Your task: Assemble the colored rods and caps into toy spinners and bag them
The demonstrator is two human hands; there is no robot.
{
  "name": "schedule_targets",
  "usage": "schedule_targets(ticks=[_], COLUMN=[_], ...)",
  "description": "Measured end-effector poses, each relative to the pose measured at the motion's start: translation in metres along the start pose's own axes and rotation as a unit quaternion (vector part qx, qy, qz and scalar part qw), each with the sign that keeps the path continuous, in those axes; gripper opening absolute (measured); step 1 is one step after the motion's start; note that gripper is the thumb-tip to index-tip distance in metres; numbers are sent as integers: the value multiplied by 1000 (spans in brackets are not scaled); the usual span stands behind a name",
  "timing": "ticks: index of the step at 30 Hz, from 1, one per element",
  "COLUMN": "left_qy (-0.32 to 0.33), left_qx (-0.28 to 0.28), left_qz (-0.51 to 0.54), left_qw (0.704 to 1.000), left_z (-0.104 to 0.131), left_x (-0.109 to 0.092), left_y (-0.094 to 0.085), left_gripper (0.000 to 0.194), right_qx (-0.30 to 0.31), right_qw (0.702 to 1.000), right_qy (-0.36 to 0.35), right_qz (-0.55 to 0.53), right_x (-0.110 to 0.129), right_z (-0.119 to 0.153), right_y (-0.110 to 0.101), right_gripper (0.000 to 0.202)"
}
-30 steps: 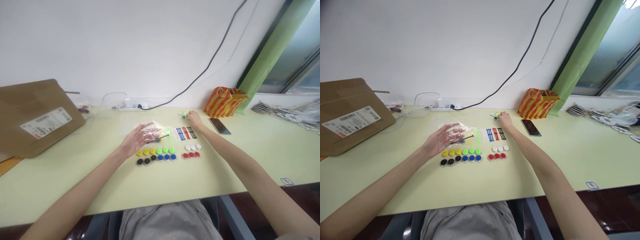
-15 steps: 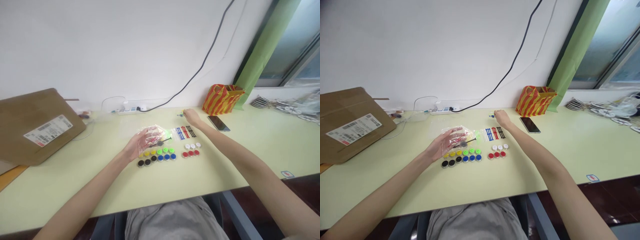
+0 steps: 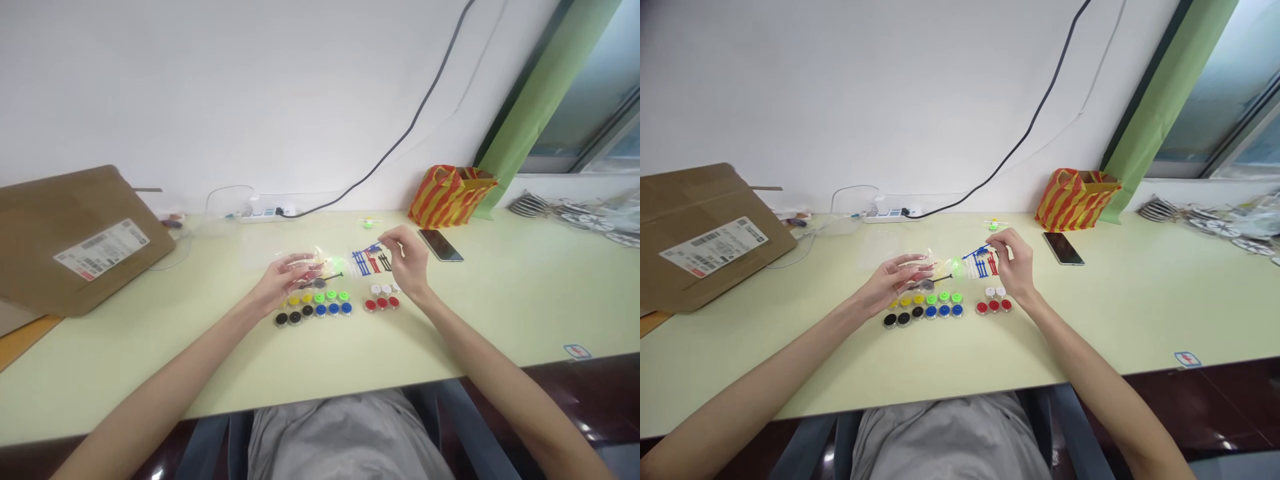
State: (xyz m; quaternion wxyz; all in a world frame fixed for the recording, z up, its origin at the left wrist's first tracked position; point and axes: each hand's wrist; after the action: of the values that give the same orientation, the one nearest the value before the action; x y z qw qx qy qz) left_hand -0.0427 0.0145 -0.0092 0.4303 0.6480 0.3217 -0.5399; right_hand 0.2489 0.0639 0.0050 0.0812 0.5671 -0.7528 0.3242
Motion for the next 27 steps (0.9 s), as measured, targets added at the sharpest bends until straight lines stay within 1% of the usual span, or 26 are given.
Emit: schedule_targets(ticks=[3, 7, 10, 14, 18, 23, 27], left_qy=[-1, 13, 15, 12, 4, -16, -26], left_qx=[-21, -8, 2, 16, 39, 56, 64], left_qz=[-5, -8, -8, 3, 7, 11, 14], left_qw=[1000, 1000, 1000, 1000, 999, 998, 998], left_z=[-1, -2, -2, -1, 1, 1, 1], left_x=[0, 1, 1, -1, -2, 1, 3], left_y=[-1, 0, 0, 2, 5, 6, 8], left_gripper=[45, 42, 42, 42, 44, 49, 50], right_qx=[-17, -2, 12, 47, 73, 87, 119], right_qw=[999, 997, 997, 996, 989, 979, 976], right_qy=[2, 20, 34, 66, 98, 85, 92], right_qz=[-29, -70, -61, -35, -85, -163, -160], right_x=[5, 8, 7, 3, 3, 17, 20], right_z=[2, 5, 7, 11, 17, 23, 27], right_y=[1, 0, 1, 9, 21, 31, 34], right_gripper=[18, 17, 16, 19, 17, 5, 13])
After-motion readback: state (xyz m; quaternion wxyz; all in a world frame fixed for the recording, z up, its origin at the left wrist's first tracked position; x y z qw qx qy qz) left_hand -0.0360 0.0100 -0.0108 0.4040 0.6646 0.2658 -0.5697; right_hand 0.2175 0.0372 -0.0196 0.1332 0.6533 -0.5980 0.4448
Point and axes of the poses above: each hand's wrist, its own z-axis away from the middle knuckle, its own y-axis out of the palm, x = y × z, and after that the axes turned 13 degrees about x, right-handed
